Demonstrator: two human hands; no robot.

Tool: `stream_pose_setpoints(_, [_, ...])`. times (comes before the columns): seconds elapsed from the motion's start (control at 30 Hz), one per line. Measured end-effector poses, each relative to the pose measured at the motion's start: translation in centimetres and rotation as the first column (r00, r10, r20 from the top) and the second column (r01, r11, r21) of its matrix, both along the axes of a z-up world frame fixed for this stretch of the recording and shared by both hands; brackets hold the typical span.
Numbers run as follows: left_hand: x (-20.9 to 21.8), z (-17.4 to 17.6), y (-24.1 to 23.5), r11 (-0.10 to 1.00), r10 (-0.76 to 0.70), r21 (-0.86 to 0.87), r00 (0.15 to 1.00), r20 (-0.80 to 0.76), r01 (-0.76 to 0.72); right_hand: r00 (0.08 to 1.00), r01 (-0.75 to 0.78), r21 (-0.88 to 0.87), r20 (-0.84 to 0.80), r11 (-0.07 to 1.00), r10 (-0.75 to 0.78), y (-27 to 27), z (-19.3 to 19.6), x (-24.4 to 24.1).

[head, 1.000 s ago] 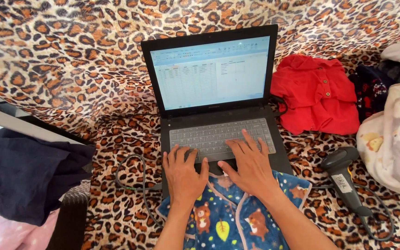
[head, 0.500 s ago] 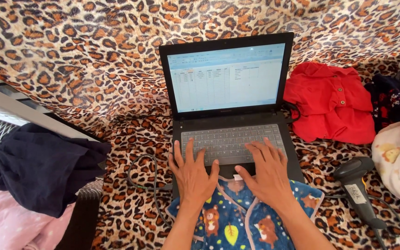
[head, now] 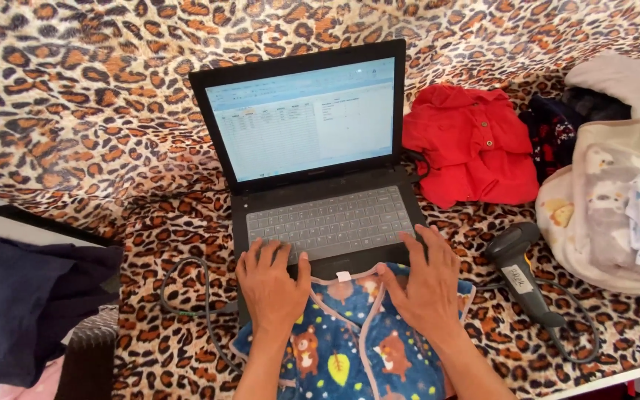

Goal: The person sits on the floor with a laptop on their lap, typing on the keyboard. They pick up a dark garment, scan it with a barcode scanner, and place it in a wire basket. They repeat this process with a blue patterned baby garment, typing on the laptop and scanning the item before placing it in the basket.

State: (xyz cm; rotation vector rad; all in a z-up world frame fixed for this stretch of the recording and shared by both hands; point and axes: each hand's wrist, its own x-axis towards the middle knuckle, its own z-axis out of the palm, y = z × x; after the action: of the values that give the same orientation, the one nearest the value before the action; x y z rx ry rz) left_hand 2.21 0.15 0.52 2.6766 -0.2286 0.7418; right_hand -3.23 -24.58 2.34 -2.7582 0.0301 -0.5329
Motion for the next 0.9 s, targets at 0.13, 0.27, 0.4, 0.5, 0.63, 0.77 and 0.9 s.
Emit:
stream_pose_setpoints(0.13, [-0.1,0.3,0.1,1.000,0.017,-0.020,0.998,-0.061,-0.019,0.982,0.077,-0.012,-0.174,0.997,-0.078,-0.5,-0.7,0.4])
stream_pose_setpoints(0.27, [-0.1,0.1,0.2,0.999,0.030,-0.015,0.994,-0.102,-0.032,0.987,0.066,0.027,-0.148,0.997,-0.061,-0.2,0.0,0.9])
stream_pose_setpoints(0.4, [0.1,-0.3,0.1,0.999,0.033,-0.040,0.995,-0.097,-0.037,0.991,-0.102,-0.006,-0.089,0.995,0.101,1.6,0.6,1.8])
stream_pose_setpoints(0.5, [0.3,-0.3,0.1,0.997,0.027,-0.069,0.991,-0.135,-0.036,0.970,-0.206,-0.033,-0.138,0.978,0.200,3.3,0.7,2.9])
stream_pose_setpoints(0.63, [0.4,-0.5,0.2,0.995,-0.002,-0.100,0.988,-0.157,-0.014,0.946,-0.275,0.012,-0.178,0.961,0.272,4.4,-0.1,4.3])
stream_pose_setpoints(0.77, [0.4,-0.5,0.2,0.995,-0.008,-0.103,0.989,-0.148,-0.007,0.948,-0.272,-0.008,-0.174,0.962,0.266,4.4,-0.3,4.4])
stream_pose_setpoints(0.9, [0.3,-0.8,0.2,0.994,-0.006,-0.106,0.987,-0.159,-0.011,0.949,-0.256,-0.019,-0.196,0.966,0.248,4.7,0.2,4.3])
